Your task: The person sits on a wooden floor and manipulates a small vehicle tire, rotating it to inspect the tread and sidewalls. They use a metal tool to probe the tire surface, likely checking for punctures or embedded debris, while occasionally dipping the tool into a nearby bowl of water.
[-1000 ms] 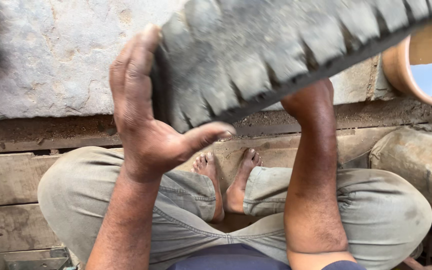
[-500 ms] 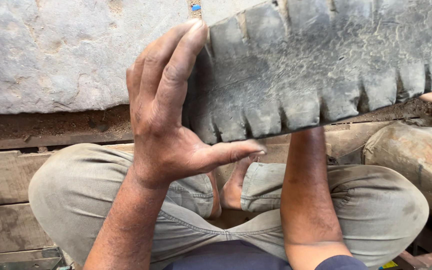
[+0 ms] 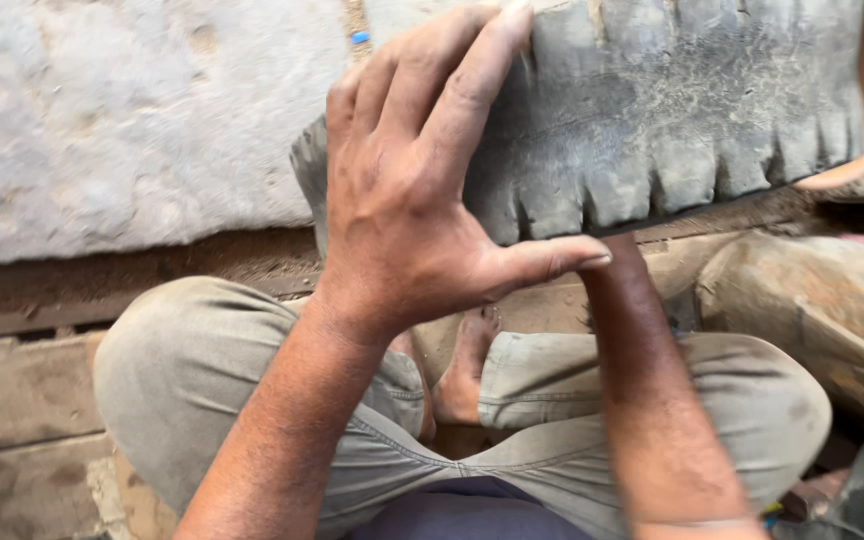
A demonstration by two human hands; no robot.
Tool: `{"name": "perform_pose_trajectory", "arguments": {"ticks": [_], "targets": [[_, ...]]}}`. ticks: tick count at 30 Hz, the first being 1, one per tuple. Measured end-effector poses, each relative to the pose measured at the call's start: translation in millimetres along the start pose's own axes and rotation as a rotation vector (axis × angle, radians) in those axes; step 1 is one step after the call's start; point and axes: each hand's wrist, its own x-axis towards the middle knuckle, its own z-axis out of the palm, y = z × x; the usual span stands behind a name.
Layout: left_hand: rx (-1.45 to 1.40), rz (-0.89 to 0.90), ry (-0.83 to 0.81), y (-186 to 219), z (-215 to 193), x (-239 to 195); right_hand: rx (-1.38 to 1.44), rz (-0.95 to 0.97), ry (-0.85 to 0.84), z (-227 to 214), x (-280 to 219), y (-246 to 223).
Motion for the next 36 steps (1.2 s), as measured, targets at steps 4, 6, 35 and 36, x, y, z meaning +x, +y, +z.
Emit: {"name": "perform_pose_trajectory", "arguments": {"ticks": [4, 6, 35, 36], "targets": [[0.002, 0.064, -0.028, 3.9, 6.7, 20.0, 0.001, 0.005, -0.004, 0.6, 5.0, 9.7], [-0.006, 0.063, -0.06, 8.3, 9.4, 26.0, 0.012, 0.009, -0.009, 1.7, 7.7, 12.4], [-0.191, -0.002, -0.098, -60.7, -13.1, 36.4, 0.123, -0.114, -0.248, 35.7, 3.5, 25.4], [-0.251, -0.012, -0.108, -64.9, -12.3, 34.3, 0.122, -0.113, -0.263, 38.6, 1.2, 28.2]]}}
